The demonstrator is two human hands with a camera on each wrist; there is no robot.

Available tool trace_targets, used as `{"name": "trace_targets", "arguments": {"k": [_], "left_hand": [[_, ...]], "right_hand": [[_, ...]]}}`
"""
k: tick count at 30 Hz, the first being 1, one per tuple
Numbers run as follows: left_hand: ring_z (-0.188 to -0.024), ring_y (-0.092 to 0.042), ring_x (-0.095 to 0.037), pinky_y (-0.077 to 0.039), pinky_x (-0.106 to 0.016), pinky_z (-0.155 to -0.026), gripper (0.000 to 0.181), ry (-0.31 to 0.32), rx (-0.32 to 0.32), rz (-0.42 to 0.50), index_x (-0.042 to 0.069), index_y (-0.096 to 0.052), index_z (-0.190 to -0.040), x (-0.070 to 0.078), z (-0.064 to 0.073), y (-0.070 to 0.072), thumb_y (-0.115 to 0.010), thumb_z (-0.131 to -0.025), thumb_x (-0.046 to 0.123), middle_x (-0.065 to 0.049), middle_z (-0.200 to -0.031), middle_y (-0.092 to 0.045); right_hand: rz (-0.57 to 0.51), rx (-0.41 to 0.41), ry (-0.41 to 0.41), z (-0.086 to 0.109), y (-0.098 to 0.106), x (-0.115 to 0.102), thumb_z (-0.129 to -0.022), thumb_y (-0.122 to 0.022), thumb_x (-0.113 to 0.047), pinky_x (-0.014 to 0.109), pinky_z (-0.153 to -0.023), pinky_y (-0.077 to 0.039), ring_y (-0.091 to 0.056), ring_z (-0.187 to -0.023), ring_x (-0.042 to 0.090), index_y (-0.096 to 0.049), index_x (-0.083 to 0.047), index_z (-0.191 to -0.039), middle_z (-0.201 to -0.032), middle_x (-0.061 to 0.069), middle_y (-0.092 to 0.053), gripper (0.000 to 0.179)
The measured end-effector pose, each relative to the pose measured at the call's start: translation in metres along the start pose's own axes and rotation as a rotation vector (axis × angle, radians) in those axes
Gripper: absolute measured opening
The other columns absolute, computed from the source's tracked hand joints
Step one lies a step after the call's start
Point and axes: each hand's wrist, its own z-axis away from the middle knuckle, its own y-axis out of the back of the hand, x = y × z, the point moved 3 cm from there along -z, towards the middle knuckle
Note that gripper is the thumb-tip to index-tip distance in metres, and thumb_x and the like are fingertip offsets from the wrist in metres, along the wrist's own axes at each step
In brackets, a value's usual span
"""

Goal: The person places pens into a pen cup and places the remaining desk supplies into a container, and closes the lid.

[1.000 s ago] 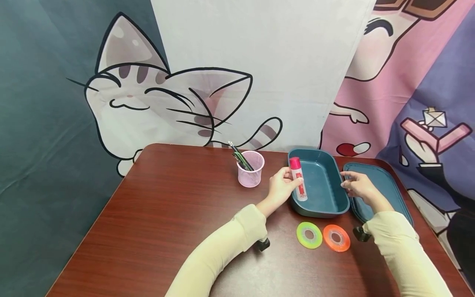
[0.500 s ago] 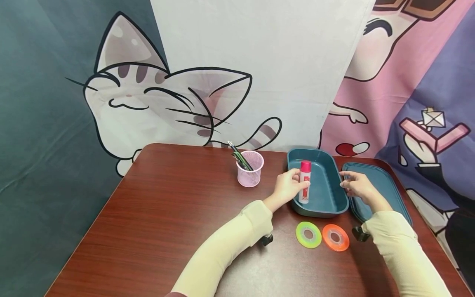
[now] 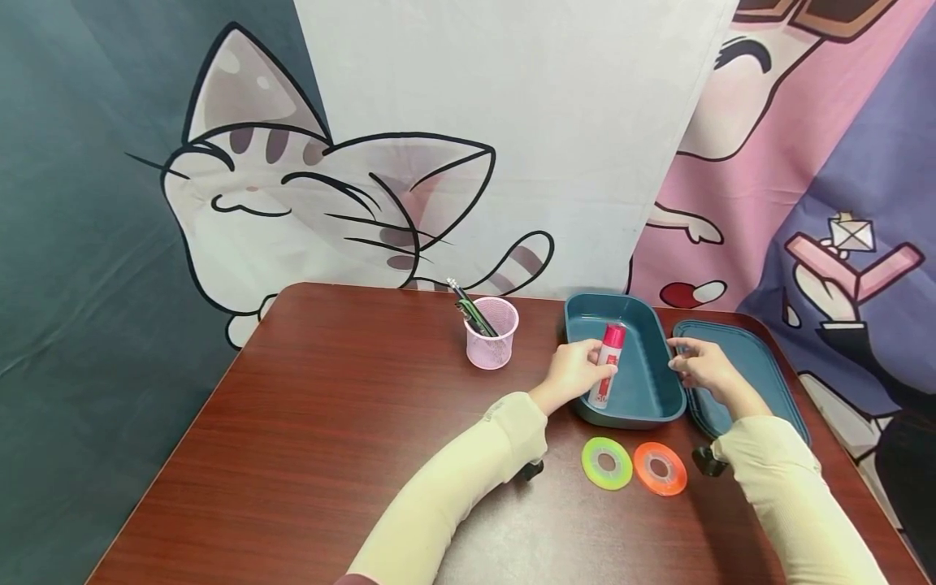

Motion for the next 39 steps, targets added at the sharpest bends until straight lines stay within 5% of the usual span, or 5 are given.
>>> {"name": "trace_targets", "arguments": {"k": [12,25,39], "left_hand": [[-0.059,-0.050,-0.003,-0.042,-0.012,-0.053,0.033,-0.030,-0.101,-0.155,0.015,-0.061,-0.103,0.005,-0.005,-0.010,-0.067,-0.076,0.034,0.006,-0.072,-0.060],[-0.062,-0.049,-0.001,-0.040,-0.011,-0.055,0.034,-0.093,-0.145,-0.311,0.019,-0.059,-0.103,0.008,-0.006,-0.017,-0.068,-0.074,0.036,0.009,-0.078,-0.062],[-0.060,-0.050,-0.007,-0.044,-0.018,-0.056,0.031,-0.088,-0.003,-0.574,0.020,-0.055,-0.093,0.014,-0.003,-0.025,-0.065,-0.075,0.043,0.007,-0.077,-0.060]], "right_hand": [[-0.006,0.001,0.001,-0.001,0.000,0.001,-0.086,-0.049,-0.006,0.027,-0.059,-0.049,-0.048,-0.063,0.007,-0.028,0.005,-0.134,-0.082,0.002,-0.049,0.053],[0.006,0.012,-0.007,0.000,0.000,0.001,-0.087,-0.048,-0.007,0.027,-0.060,-0.049,-0.048,-0.064,0.009,-0.028,0.005,-0.133,-0.082,0.003,-0.050,0.052],[0.009,0.008,-0.010,0.002,-0.001,-0.003,-0.087,-0.048,-0.007,0.028,-0.060,-0.049,-0.048,-0.063,0.009,-0.028,0.005,-0.134,-0.083,0.005,-0.050,0.053]]}}
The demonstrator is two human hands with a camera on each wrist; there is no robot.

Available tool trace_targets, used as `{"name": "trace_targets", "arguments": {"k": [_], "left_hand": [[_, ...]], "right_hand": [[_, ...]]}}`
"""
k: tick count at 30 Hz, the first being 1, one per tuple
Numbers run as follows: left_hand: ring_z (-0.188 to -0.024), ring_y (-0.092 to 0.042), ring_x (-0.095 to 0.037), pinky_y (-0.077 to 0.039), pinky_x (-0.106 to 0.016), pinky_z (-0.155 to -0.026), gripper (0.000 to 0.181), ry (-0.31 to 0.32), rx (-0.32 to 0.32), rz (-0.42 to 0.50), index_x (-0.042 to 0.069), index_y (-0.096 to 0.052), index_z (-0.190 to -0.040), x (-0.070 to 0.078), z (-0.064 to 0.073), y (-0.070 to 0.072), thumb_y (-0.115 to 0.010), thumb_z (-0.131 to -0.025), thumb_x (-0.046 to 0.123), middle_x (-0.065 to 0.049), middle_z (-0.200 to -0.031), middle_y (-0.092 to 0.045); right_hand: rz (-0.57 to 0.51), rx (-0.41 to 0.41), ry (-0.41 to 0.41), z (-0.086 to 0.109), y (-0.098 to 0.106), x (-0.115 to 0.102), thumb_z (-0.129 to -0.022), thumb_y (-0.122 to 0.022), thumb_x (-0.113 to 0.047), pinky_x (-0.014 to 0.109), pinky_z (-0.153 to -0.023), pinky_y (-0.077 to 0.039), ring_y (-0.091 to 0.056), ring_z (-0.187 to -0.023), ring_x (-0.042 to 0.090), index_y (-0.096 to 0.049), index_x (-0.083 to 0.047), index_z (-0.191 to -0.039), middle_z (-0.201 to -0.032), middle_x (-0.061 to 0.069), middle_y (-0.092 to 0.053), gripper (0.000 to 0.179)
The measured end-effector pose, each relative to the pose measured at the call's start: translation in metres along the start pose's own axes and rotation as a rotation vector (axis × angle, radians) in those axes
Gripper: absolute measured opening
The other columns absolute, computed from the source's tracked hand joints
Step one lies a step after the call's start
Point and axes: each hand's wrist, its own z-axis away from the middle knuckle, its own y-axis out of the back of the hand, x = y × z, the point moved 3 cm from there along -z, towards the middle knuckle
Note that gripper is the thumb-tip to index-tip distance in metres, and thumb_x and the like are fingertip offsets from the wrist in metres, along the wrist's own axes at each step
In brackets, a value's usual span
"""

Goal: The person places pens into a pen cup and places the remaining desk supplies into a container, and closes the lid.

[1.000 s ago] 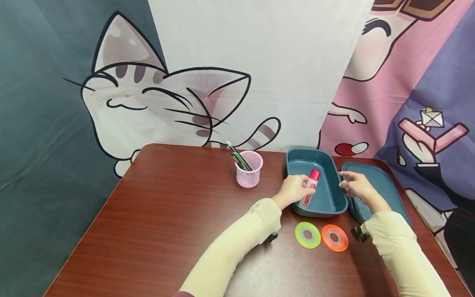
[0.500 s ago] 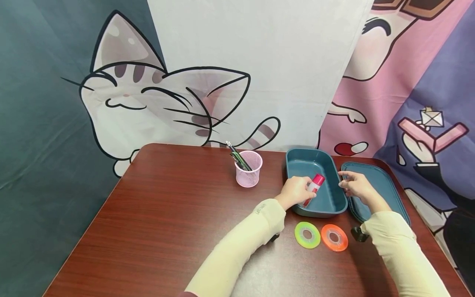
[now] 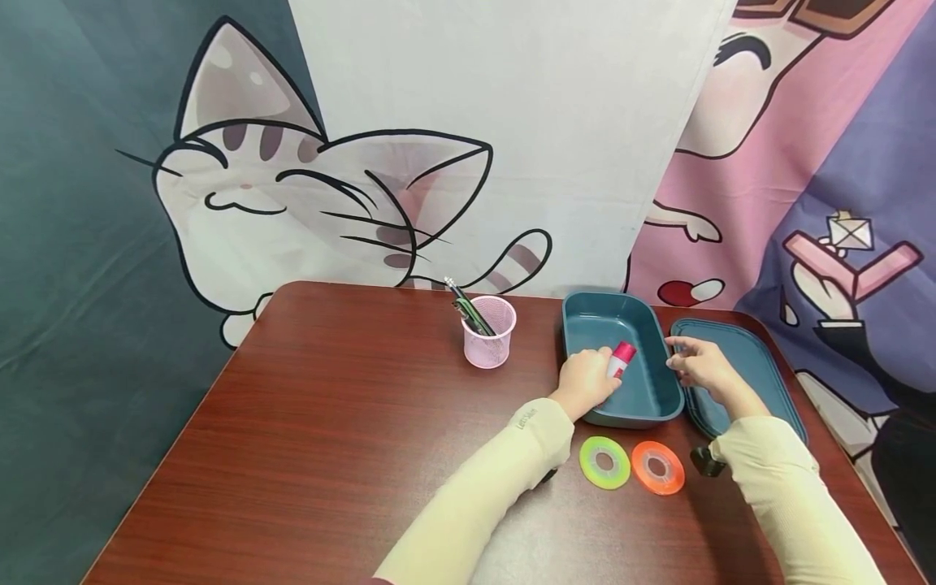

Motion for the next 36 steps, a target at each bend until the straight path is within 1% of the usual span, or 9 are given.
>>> {"name": "trace_targets", "arguments": {"k": [5,12,16,19,22,25,29,32,36], "left_hand": [[-0.061,-0.053,-0.008,-0.043,-0.019,-0.055,0.030,-0.004,-0.002,-0.009,0.020,-0.055,-0.093,0.000,-0.001,-0.001,-0.065,-0.076,0.042,0.007,-0.076,-0.060],[-0.059,-0.052,-0.008,-0.041,-0.019,-0.052,0.026,-0.009,-0.036,-0.001,0.020,-0.057,-0.090,0.001,-0.003,0.001,-0.066,-0.076,0.039,0.006,-0.076,-0.061],[-0.059,-0.054,-0.011,-0.043,-0.021,-0.052,0.013,-0.006,-0.022,0.000,0.018,-0.056,-0.081,-0.001,-0.004,0.001,-0.063,-0.079,0.030,0.004,-0.072,-0.061],[-0.057,-0.053,-0.012,-0.042,-0.022,-0.051,0.011,-0.009,-0.007,0.012,0.017,-0.054,-0.075,-0.002,-0.005,0.000,-0.061,-0.080,0.024,0.002,-0.068,-0.060],[-0.055,-0.051,-0.012,-0.040,-0.021,-0.050,0.013,-0.020,-0.002,0.026,0.017,-0.053,-0.073,-0.003,-0.005,0.000,-0.061,-0.080,0.024,0.002,-0.066,-0.059],[-0.056,-0.052,-0.011,-0.041,-0.019,-0.052,0.012,-0.032,-0.003,0.057,0.018,-0.055,-0.076,-0.003,-0.005,0.001,-0.061,-0.080,0.027,0.004,-0.068,-0.060],[-0.065,-0.054,-0.007,-0.043,-0.015,-0.060,0.014,-0.057,-0.022,0.144,0.020,-0.062,-0.090,-0.005,-0.005,0.003,-0.062,-0.080,0.029,0.009,-0.078,-0.064],[-0.073,-0.056,-0.002,-0.042,-0.011,-0.066,0.021,-0.081,-0.067,0.261,0.019,-0.063,-0.099,-0.008,-0.005,0.005,-0.062,-0.080,0.028,0.011,-0.084,-0.066],[-0.078,-0.057,0.001,-0.040,-0.008,-0.069,0.027,-0.114,-0.138,0.428,0.014,-0.062,-0.104,-0.010,-0.004,0.009,-0.063,-0.080,0.026,0.008,-0.088,-0.066]], "right_hand": [[-0.004,0.000,0.003,0.001,0.000,0.000,-0.087,-0.048,-0.007,0.027,-0.060,-0.049,-0.048,-0.063,0.008,-0.028,0.005,-0.134,-0.082,0.004,-0.050,0.052],[-0.007,0.000,0.007,0.001,0.000,0.000,-0.087,-0.048,-0.008,0.027,-0.060,-0.049,-0.048,-0.063,0.008,-0.028,0.005,-0.134,-0.081,0.002,-0.050,0.052],[-0.015,0.000,0.007,0.001,0.000,0.000,-0.087,-0.048,-0.007,0.027,-0.059,-0.048,-0.048,-0.062,0.007,-0.028,0.005,-0.134,-0.080,0.001,-0.050,0.052],[-0.019,0.000,0.007,0.000,0.000,0.000,-0.087,-0.048,-0.007,0.026,-0.059,-0.048,-0.048,-0.062,0.007,-0.028,0.005,-0.134,-0.080,0.000,-0.050,0.052],[-0.019,0.000,0.006,0.000,0.000,0.000,-0.087,-0.048,-0.007,0.026,-0.060,-0.048,-0.048,-0.063,0.007,-0.028,0.005,-0.134,-0.080,0.000,-0.050,0.053],[-0.017,-0.002,0.006,0.000,0.000,0.000,-0.086,-0.048,-0.007,0.026,-0.060,-0.048,-0.048,-0.063,0.007,-0.028,0.005,-0.134,-0.080,0.000,-0.050,0.053],[-0.015,-0.002,0.010,0.000,0.001,0.000,-0.086,-0.048,-0.006,0.027,-0.060,-0.049,-0.048,-0.063,0.007,-0.028,0.005,-0.134,-0.079,-0.001,-0.049,0.053],[-0.013,-0.003,0.009,-0.001,0.001,0.001,-0.086,-0.048,-0.007,0.027,-0.060,-0.049,-0.048,-0.063,0.008,-0.028,0.005,-0.134,-0.080,-0.001,-0.049,0.053],[-0.012,-0.004,0.004,-0.002,0.000,0.003,-0.087,-0.049,-0.008,0.027,-0.061,-0.049,-0.048,-0.063,0.007,-0.028,0.005,-0.134,-0.082,0.000,-0.050,0.053]]}}
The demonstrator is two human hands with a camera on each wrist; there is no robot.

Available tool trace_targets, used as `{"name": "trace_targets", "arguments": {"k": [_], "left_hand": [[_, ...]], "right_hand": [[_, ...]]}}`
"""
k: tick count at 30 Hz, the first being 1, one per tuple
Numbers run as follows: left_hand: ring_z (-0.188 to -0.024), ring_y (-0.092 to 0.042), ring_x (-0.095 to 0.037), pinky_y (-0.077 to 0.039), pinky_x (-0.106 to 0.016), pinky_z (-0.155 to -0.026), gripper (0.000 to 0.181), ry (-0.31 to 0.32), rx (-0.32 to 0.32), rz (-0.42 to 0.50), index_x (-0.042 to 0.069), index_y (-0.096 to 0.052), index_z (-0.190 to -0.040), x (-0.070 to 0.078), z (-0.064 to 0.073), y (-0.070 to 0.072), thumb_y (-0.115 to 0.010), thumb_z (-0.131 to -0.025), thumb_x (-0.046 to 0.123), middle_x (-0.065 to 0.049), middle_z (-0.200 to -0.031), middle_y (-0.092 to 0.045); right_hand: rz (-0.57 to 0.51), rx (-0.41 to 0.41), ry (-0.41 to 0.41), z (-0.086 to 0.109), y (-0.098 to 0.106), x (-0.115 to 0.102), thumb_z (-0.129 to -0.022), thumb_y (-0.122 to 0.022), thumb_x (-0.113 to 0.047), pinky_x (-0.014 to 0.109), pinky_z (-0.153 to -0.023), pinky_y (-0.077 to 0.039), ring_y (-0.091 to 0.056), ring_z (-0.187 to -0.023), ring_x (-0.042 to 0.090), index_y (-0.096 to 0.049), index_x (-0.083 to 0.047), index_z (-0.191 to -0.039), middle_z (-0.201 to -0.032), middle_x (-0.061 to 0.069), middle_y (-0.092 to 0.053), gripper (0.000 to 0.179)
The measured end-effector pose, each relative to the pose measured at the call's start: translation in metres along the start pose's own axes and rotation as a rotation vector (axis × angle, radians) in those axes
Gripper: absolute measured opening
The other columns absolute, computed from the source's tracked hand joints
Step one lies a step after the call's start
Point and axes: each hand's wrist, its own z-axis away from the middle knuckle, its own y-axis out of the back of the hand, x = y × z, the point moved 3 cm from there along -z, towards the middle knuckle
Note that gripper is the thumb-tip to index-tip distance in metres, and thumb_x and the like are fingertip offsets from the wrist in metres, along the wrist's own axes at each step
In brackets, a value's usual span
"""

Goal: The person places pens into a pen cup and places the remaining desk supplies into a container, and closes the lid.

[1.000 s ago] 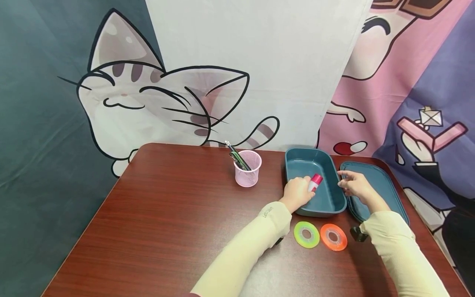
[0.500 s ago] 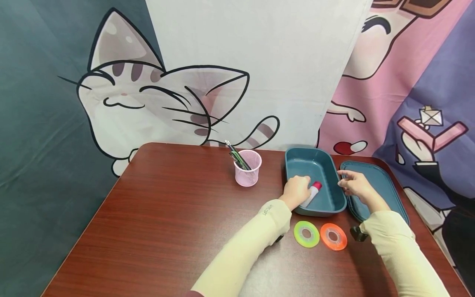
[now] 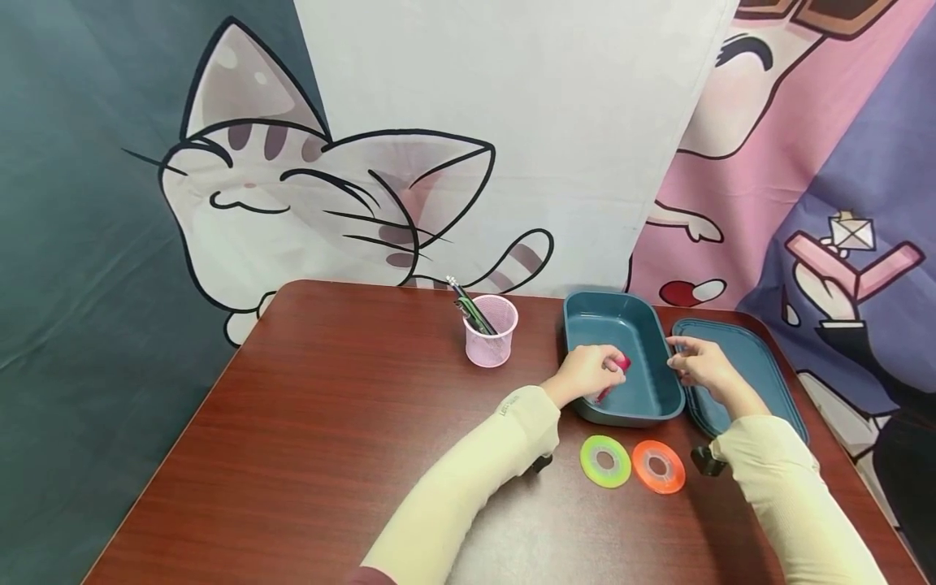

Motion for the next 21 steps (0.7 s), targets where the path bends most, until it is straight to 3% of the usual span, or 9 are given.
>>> {"name": "trace_targets", "arguments": {"k": [4,13,21], "left_hand": [[-0.081,-0.056,-0.001,-0.041,-0.009,-0.070,0.032,-0.029,-0.054,0.087,0.013,-0.060,-0.108,0.000,0.004,0.007,-0.064,-0.079,0.026,0.006,-0.091,-0.066],[-0.071,-0.055,0.001,-0.043,-0.007,-0.064,0.032,-0.134,-0.163,0.128,0.013,-0.059,-0.109,0.001,0.024,0.021,-0.066,-0.079,0.022,0.005,-0.082,-0.064],[-0.066,-0.054,0.003,-0.043,-0.006,-0.064,0.030,-0.238,-0.204,0.160,0.010,-0.060,-0.105,-0.007,0.051,0.017,-0.067,-0.077,0.021,0.004,-0.079,-0.063]], "right_hand": [[-0.004,0.003,-0.002,-0.001,0.000,0.001,-0.087,-0.049,-0.007,0.026,-0.060,-0.049,-0.048,-0.064,0.006,-0.027,0.005,-0.134,-0.083,0.000,-0.049,0.054],[0.000,0.003,0.002,0.000,0.000,0.000,-0.086,-0.048,-0.007,0.028,-0.059,-0.048,-0.048,-0.063,0.007,-0.027,0.005,-0.134,-0.082,0.001,-0.048,0.054],[0.003,0.003,-0.002,0.000,0.000,0.000,-0.087,-0.048,-0.008,0.028,-0.061,-0.049,-0.048,-0.065,0.008,-0.027,0.005,-0.135,-0.085,0.003,-0.049,0.054]]}}
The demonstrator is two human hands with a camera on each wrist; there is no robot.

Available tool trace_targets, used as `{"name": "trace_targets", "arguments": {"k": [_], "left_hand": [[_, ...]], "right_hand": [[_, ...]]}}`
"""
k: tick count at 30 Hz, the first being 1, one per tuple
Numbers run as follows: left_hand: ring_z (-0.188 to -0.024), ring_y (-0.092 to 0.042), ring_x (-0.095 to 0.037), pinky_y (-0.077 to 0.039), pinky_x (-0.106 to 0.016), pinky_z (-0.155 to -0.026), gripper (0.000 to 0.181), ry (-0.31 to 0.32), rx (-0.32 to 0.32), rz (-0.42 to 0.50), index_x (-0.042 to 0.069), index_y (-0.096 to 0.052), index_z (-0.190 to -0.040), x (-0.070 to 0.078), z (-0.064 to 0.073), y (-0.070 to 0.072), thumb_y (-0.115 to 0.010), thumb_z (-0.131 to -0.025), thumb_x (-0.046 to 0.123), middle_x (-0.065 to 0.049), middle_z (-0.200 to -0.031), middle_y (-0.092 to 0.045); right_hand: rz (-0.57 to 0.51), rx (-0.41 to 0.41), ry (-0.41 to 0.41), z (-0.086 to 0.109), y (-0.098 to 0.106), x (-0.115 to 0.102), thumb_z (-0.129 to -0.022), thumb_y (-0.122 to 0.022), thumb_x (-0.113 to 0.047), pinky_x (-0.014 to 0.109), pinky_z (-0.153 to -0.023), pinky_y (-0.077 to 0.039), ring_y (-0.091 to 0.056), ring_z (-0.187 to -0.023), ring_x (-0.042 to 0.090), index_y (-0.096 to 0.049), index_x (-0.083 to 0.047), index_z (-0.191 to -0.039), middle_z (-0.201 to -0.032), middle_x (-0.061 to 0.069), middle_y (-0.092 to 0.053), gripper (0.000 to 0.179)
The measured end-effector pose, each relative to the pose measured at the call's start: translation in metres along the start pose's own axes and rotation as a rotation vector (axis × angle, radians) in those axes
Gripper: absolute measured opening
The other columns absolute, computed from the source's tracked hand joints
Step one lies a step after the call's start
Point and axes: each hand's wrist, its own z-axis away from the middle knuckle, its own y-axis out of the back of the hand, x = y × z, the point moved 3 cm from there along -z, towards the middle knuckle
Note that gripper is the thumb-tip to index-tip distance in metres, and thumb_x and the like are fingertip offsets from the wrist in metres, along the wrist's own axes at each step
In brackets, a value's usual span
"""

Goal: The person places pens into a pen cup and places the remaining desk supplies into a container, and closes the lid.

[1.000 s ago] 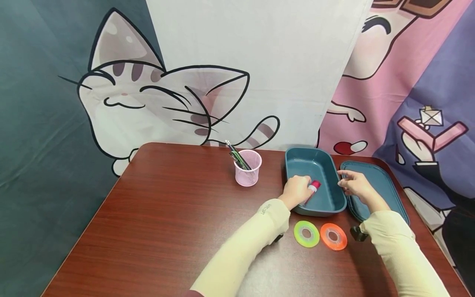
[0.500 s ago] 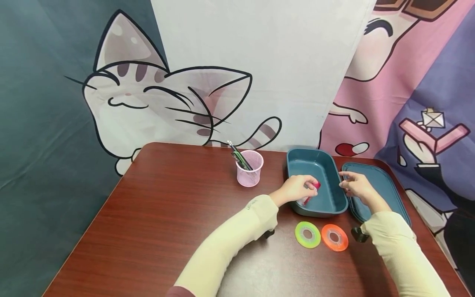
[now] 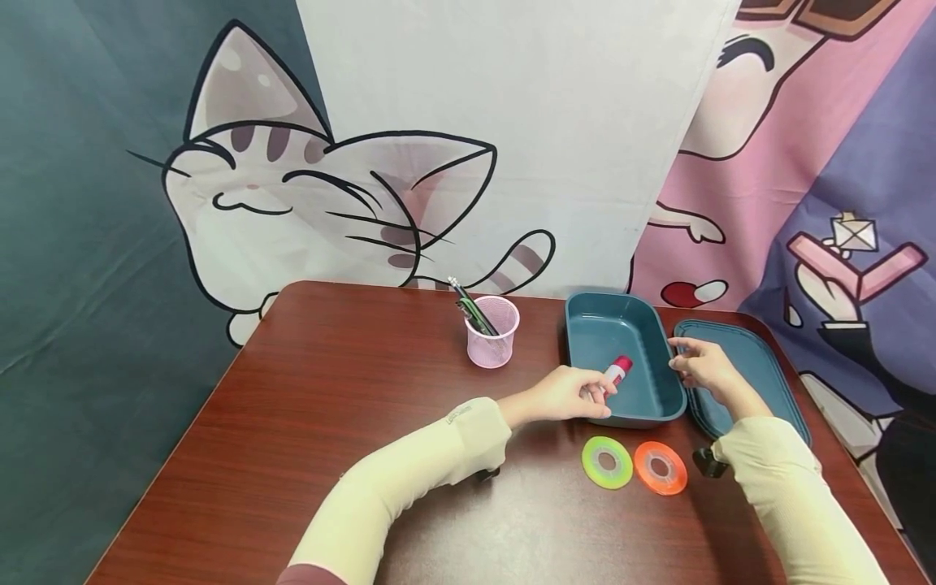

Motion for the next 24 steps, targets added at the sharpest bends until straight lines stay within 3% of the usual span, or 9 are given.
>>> {"name": "trace_targets", "arguments": {"k": [9,15,20,24], "left_hand": [[-0.059,-0.051,0.006,-0.040,-0.005,-0.059,0.024,-0.074,-0.016,-0.104,0.010,-0.064,-0.096,-0.009,0.021,-0.018,-0.068,-0.076,0.022,0.006,-0.078,-0.063],[-0.089,-0.057,0.003,-0.037,-0.003,-0.077,0.031,-0.114,-0.085,-0.266,0.015,-0.063,-0.105,-0.013,0.027,-0.034,-0.066,-0.077,0.028,0.006,-0.102,-0.064],[-0.116,-0.045,0.000,-0.032,-0.011,-0.094,0.051,-0.095,-0.168,-0.387,0.019,-0.051,-0.123,-0.014,0.029,-0.043,-0.065,-0.077,0.035,0.007,-0.126,-0.051],[-0.123,-0.038,-0.004,-0.030,-0.015,-0.099,0.069,-0.076,-0.242,-0.449,0.017,-0.039,-0.134,-0.015,0.028,-0.052,-0.066,-0.075,0.040,0.005,-0.137,-0.041]], "right_hand": [[0.010,0.004,0.006,-0.001,0.000,-0.001,-0.087,-0.047,-0.007,0.029,-0.060,-0.048,-0.048,-0.063,0.008,-0.027,0.005,-0.134,-0.081,0.000,-0.051,0.053],[-0.003,-0.001,0.006,0.000,0.000,-0.001,-0.087,-0.047,-0.007,0.028,-0.060,-0.048,-0.048,-0.062,0.007,-0.026,0.005,-0.135,-0.079,-0.002,-0.050,0.053],[-0.011,-0.002,0.002,0.000,0.000,-0.001,-0.087,-0.047,-0.007,0.028,-0.059,-0.048,-0.047,-0.062,0.006,-0.026,0.005,-0.135,-0.078,-0.003,-0.049,0.053],[-0.014,0.000,0.002,0.000,0.000,-0.001,-0.087,-0.047,-0.006,0.027,-0.059,-0.048,-0.047,-0.061,0.006,-0.026,0.005,-0.135,-0.078,-0.004,-0.049,0.053]]}}
